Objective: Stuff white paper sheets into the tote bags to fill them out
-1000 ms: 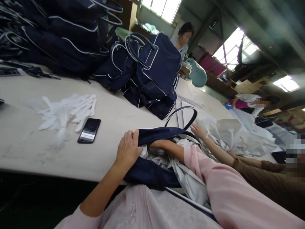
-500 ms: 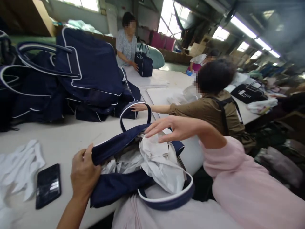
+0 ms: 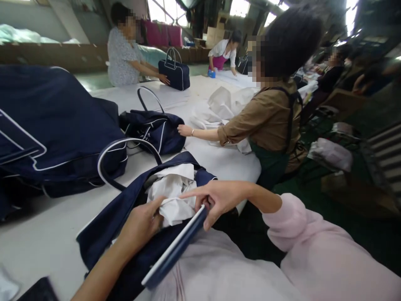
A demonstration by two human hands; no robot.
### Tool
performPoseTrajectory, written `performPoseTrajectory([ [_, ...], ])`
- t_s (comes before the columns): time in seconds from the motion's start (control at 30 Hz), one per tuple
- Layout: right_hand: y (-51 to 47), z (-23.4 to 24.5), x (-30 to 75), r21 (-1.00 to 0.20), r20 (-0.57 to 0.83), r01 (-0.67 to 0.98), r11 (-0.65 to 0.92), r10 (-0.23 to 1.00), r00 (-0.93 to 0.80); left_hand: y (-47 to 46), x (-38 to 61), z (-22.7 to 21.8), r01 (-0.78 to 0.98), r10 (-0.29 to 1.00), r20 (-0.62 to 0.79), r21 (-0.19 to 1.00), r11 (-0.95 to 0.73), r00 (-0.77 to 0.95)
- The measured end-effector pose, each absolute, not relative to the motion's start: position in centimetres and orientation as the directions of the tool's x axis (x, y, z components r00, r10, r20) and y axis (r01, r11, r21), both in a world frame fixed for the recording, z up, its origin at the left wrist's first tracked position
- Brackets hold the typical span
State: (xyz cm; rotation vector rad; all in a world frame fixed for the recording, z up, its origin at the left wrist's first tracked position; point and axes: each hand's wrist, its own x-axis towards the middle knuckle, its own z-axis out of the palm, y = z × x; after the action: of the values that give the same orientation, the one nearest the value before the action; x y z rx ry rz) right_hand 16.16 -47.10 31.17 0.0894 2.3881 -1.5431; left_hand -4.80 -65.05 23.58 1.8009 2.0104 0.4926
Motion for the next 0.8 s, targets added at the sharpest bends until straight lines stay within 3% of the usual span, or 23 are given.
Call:
performPoseTrajectory([
  [0.07, -44.8, 31.2, 16.1, -0.929, -0.223, 0.185, 0.321, -0.084, -0.971, -63.8, -6.0, 23.2, 0.84, 0.974, -0.139, 0.493, 0.227, -0.181],
  [0.13, -43.1, 30.0, 15.4, -0.898, -0.173, 0.171, 0.406, 0.031, -0.984, -62.9, -7.0, 23.2, 0.752, 0.969, -0.165, 0.612, 0.245, -0.182],
  [0.2, -42.4, 27.7, 14.1, -0.703, -0.155, 0.247, 0.666, 0.196, -0.968, -62.6, -7.9, 23.5, 0.603, 0.963, -0.169, 0.752, 0.265, -0.212],
  [0.27, -42.5, 25.2, 12.7, -0.4, -0.135, 0.298, 0.867, 0.266, -0.955, -62.8, -8.7, 23.7, 0.555, 0.943, -0.123, 0.782, 0.284, -0.309],
  [0.33, -43.0, 23.4, 11.8, -0.208, -0.113, 0.213, 0.955, 0.193, -0.975, -63.5, -9.0, 24.2, 0.681, 0.921, 0.067, 0.695, 0.233, -0.384],
  [0.37, -43.2, 22.8, 11.6, -0.185, -0.108, 0.153, 0.971, 0.135, -0.985, -63.9, -8.8, 24.5, 0.769, 0.914, 0.195, 0.617, 0.168, -0.356],
  [0.43, -43.5, 22.2, 11.6, -0.248, -0.111, 0.088, 0.965, 0.062, -0.992, -64.4, -7.8, 25.2, 0.901, 0.914, 0.377, 0.433, -0.033, -0.148],
  [0.47, -43.5, 22.1, 11.8, -0.322, -0.101, 0.109, 0.94, 0.081, -0.992, -64.5, -7.1, 25.5, 0.925, 0.923, 0.384, 0.35, -0.147, 0.002],
  [0.53, -43.4, 21.9, 12.4, -0.525, -0.054, 0.178, 0.832, 0.177, -0.983, -64.5, -5.7, 25.7, 0.905, 0.934, 0.241, 0.275, -0.325, 0.263],
  [0.6, -43.2, 21.7, 13.3, -0.725, 0.026, 0.171, 0.667, 0.275, -0.961, -64.2, -4.8, 24.9, 0.876, 0.933, 0.039, 0.332, -0.349, 0.357],
  [0.67, -43.1, 21.4, 14.3, -0.851, 0.103, 0.082, 0.518, 0.319, -0.942, -64.2, -4.6, 23.1, 0.842, 0.94, -0.139, 0.498, -0.206, 0.312],
  [0.73, -43.1, 21.0, 15.2, -0.901, 0.172, -0.007, 0.434, 0.342, -0.924, -64.6, -4.7, 20.7, 0.728, 0.907, -0.323, 0.685, 0.028, 0.27],
  [0.8, -43.1, 20.4, 15.9, -0.912, 0.221, -0.053, 0.407, 0.378, -0.899, -65.2, -4.3, 18.3, 0.579, 0.859, -0.452, 0.777, 0.247, 0.241],
])
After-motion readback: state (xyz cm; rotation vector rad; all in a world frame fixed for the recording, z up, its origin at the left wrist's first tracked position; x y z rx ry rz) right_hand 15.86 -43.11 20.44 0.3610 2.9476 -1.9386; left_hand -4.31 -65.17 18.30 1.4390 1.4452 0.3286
